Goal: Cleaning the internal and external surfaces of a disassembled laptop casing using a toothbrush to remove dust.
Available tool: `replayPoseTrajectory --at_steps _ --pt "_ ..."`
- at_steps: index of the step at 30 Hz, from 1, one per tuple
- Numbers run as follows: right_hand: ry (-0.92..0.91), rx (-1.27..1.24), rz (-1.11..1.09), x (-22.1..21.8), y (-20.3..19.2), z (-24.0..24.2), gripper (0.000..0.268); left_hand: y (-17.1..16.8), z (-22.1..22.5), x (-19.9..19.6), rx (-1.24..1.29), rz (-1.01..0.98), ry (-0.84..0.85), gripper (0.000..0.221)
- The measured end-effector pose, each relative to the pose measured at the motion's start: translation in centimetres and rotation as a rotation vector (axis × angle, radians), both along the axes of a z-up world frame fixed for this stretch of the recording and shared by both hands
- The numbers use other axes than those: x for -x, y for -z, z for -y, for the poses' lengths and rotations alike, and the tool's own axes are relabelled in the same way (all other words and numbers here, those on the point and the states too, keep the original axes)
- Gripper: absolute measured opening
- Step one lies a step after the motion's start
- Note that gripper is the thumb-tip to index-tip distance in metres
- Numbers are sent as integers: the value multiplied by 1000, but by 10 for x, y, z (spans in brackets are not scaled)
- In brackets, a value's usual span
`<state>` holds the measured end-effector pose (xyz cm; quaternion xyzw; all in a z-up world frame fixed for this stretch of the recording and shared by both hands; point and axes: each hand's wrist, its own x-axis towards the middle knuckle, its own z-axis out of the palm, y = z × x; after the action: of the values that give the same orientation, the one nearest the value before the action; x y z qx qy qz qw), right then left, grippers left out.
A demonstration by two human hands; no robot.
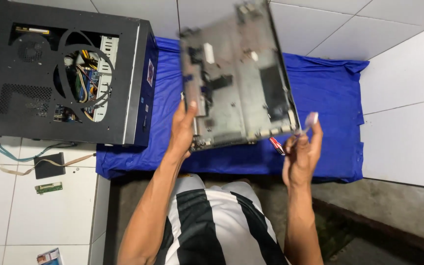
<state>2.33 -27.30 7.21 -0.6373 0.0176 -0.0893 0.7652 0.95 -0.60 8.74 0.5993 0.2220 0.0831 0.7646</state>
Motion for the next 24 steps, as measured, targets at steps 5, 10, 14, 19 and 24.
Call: replayPoseTrajectory --at_steps 5,10,14,19,24 --pt "-114 306 153 -4 -27 9 103 9 3 8 181 38 239 68" --pt "-31 675 168 -17 -23 32 73 -6 2 17 353 62 244 58" --pt "150 293 8 -38 -28 36 53 -42 -15 32 117 146 627 71" --pt "253 79 -215 -50 -10 37 46 -45 -18 32 -502 -18 717 35" --pt "204 -25 -351 -45 -14 6 47 46 -28 18 -846 370 396 9"
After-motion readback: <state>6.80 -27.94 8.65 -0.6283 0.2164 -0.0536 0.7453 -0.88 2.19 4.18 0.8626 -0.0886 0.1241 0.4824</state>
